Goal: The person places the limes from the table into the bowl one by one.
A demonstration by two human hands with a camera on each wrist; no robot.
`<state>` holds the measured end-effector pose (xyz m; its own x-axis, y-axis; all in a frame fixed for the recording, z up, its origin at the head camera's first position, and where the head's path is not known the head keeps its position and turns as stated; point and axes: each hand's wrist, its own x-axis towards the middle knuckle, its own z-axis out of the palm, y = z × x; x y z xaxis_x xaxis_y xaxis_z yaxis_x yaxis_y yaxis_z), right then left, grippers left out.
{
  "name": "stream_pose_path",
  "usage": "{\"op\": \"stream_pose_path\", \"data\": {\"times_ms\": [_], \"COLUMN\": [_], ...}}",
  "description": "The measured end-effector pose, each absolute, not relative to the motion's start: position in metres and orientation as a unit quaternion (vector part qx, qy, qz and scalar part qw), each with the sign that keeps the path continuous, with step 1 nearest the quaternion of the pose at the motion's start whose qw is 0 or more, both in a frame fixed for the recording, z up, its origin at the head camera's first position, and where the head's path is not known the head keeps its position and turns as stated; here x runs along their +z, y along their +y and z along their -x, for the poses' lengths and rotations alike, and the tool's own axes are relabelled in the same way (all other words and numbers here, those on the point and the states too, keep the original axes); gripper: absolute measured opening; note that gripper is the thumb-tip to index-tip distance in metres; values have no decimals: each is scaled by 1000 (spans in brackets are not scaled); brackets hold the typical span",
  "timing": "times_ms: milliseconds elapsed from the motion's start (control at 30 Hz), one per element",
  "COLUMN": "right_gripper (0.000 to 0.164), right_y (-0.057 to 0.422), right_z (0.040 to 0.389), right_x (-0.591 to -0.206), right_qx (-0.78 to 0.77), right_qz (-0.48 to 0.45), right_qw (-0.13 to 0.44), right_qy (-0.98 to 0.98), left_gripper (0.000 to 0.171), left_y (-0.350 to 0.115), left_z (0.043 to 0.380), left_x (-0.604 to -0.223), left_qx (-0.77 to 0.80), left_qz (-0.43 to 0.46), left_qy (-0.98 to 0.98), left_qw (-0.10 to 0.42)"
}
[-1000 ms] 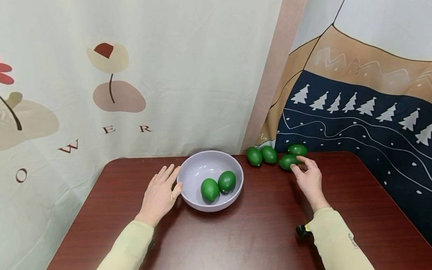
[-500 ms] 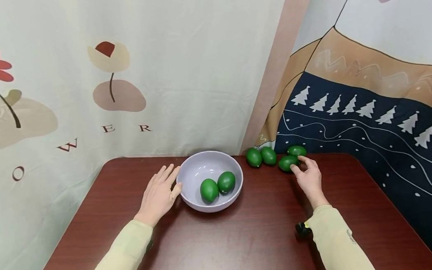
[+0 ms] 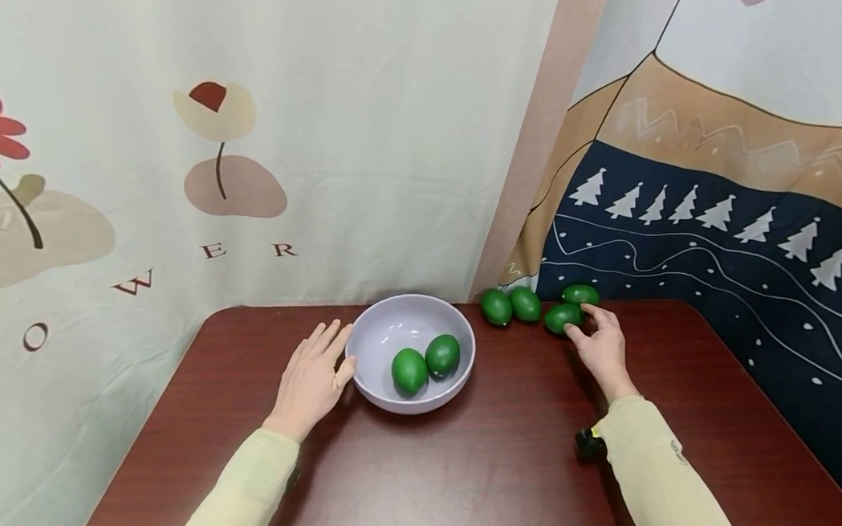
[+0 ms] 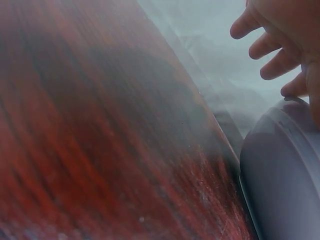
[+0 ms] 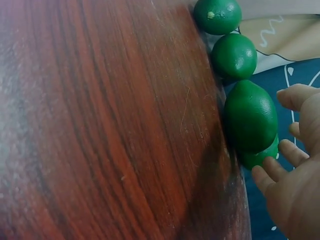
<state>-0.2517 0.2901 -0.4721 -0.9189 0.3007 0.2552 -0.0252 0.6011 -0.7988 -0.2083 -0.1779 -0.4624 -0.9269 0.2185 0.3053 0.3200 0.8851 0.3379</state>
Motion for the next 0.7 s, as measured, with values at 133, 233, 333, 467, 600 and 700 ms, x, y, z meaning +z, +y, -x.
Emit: {"op": "stream_pose_path", "data": {"times_ms": [133,233,333,467,600,700], "right_gripper": [55,57,59,61,62,64], "right_y": [292,293,293,293,294,294], "right_z": [254,254,255,255,257,258], "right_x": [-473,-472,-471,-470,-470,-470], "right_qx": [439,442,441,440,437,435], "right_qz": [90,94,94,93,93,94], "right_qw": [170,162,153,141,130,123], "right_qy": [-877,-877,-879,-882,-885,-887], "left_gripper": [56,56,56,56,56,56], "left_y": [-178,-177,-177,-177,-176,-176], "left_z": [208,208,207,207,207,207], "left_x": [-462,-461,-460,-459,-458,-458], "left_qx": [-193,-192,-192,-193,-193,-193], "left_qz": [142,143,142,140,140,141], "left_qy": [-962,-962,-962,-962,-962,-963], "left_qw": [133,134,132,131,130,128]}}
